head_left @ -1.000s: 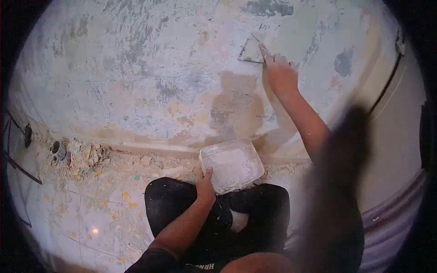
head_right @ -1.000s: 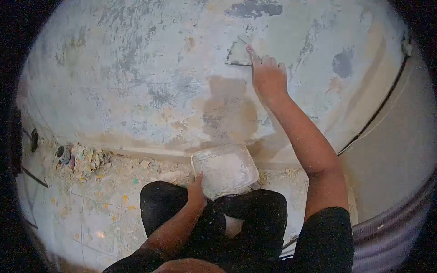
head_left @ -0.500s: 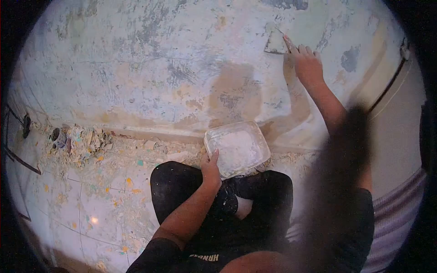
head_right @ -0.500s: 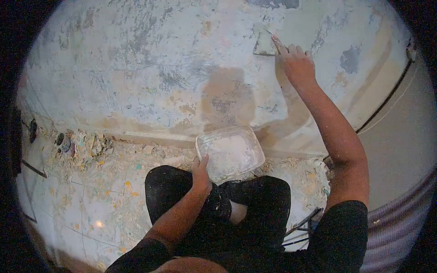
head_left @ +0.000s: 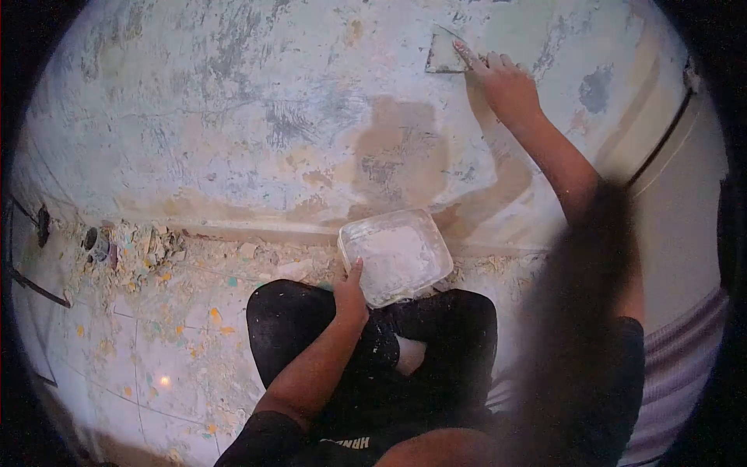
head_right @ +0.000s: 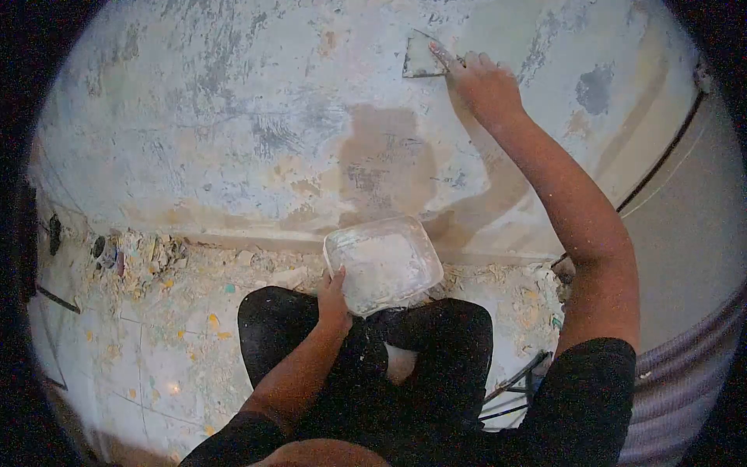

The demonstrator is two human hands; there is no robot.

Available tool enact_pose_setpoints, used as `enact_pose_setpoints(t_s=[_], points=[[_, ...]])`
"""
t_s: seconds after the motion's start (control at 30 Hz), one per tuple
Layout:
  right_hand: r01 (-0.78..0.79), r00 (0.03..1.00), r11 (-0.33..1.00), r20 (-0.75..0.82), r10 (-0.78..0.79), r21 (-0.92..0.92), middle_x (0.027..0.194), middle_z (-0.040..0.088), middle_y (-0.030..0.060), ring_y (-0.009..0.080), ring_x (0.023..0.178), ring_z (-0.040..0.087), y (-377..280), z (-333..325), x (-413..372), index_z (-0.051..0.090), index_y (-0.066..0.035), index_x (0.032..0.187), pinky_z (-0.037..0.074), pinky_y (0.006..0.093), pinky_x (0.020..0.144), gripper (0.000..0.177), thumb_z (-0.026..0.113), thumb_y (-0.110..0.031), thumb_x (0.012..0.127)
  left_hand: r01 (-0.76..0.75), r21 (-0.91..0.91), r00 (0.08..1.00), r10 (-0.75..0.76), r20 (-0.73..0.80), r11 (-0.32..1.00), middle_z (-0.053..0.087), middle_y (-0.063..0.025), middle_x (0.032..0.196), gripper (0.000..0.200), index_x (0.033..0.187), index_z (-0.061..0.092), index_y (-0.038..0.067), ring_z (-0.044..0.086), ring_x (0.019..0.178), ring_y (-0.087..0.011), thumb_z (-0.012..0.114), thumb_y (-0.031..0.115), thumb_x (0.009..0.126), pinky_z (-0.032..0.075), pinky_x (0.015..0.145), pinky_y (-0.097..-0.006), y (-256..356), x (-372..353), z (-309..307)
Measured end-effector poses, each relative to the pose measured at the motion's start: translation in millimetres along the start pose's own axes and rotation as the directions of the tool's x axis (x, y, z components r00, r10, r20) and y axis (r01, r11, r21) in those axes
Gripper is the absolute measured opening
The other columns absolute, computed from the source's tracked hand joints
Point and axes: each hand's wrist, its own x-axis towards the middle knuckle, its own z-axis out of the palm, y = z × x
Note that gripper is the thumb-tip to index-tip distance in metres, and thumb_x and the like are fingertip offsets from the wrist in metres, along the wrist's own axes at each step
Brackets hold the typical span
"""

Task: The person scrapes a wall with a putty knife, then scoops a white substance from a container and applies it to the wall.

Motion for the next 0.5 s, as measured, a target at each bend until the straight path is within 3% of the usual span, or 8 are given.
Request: enact_pose_setpoints(t_s=[0.1, 0.27, 0.4, 0.5], points=[[0.005, 1.000, 1.000, -0.026, -0.005, 0.016, 0.094, 0.059, 0.0053, 0.0223, 0.093, 0.063, 5.8, 7.9, -6.1, 0.030, -0.035, 0.156, 0.053, 0.0395, 0.070, 0.073, 0.056, -0.011, 0.092, 0.029, -0.023, 0.999, -0.029, -0.018, 0.999, 0.058, -0.0174, 0.127, 0.049, 0.141, 0.043, 0.001, 0.062, 0.110, -0.0313, 0.059, 0.020, 0.098, 0.054, 0.092, -0.0458, 2.0, 0.3, 0.6], [-0.022, 0.995, 1.000, 0.096, 0.023, -0.004, 0.095, 0.059, 0.0061, 0.0226, 0.093, 0.063, 9.6, 4.2, -16.5, 0.031, -0.034, 0.156, 0.053, 0.0392, 0.072, 0.072, 0.056, -0.011, 0.092, -0.005, 0.043, 1.000, 0.006, -0.011, 0.999, 0.059, -0.0175, 0.124, 0.052, 0.141, 0.044, 0.000, 0.062, 0.110, -0.0308, 0.061, 0.023, 0.098, 0.054, 0.091, -0.0443, -0.8, 0.5, 0.5], [0.002, 0.998, 1.000, 0.055, -0.002, -0.015, 0.093, 0.058, 0.0058, 0.0230, 0.090, 0.063, 14.7, 1.7, -20.4, 0.030, -0.032, 0.156, 0.053, 0.0391, 0.071, 0.073, 0.056, -0.009, 0.092, -0.007, 0.064, 1.000, 0.006, 0.009, 0.998, 0.058, -0.0168, 0.125, 0.052, 0.141, 0.044, 0.000, 0.062, 0.109, -0.0304, 0.061, 0.022, 0.097, 0.053, 0.091, -0.0449, -4.7, 4.2, -6.1], [0.039, 0.999, 0.994, -0.019, -0.037, 0.103, 0.095, 0.061, 0.0092, 0.0270, 0.089, 0.064, 30.5, 9.4, -24.7, 0.040, -0.025, 0.151, 0.053, 0.0428, 0.074, 0.060, 0.054, -0.012, 0.094, -0.027, 0.069, 1.000, 0.027, -0.001, 0.997, 0.058, -0.0164, 0.126, 0.052, 0.141, 0.044, 0.000, 0.061, 0.109, -0.0299, 0.062, 0.021, 0.096, 0.053, 0.092, -0.0454, 0.7, 0.8, 2.5]])
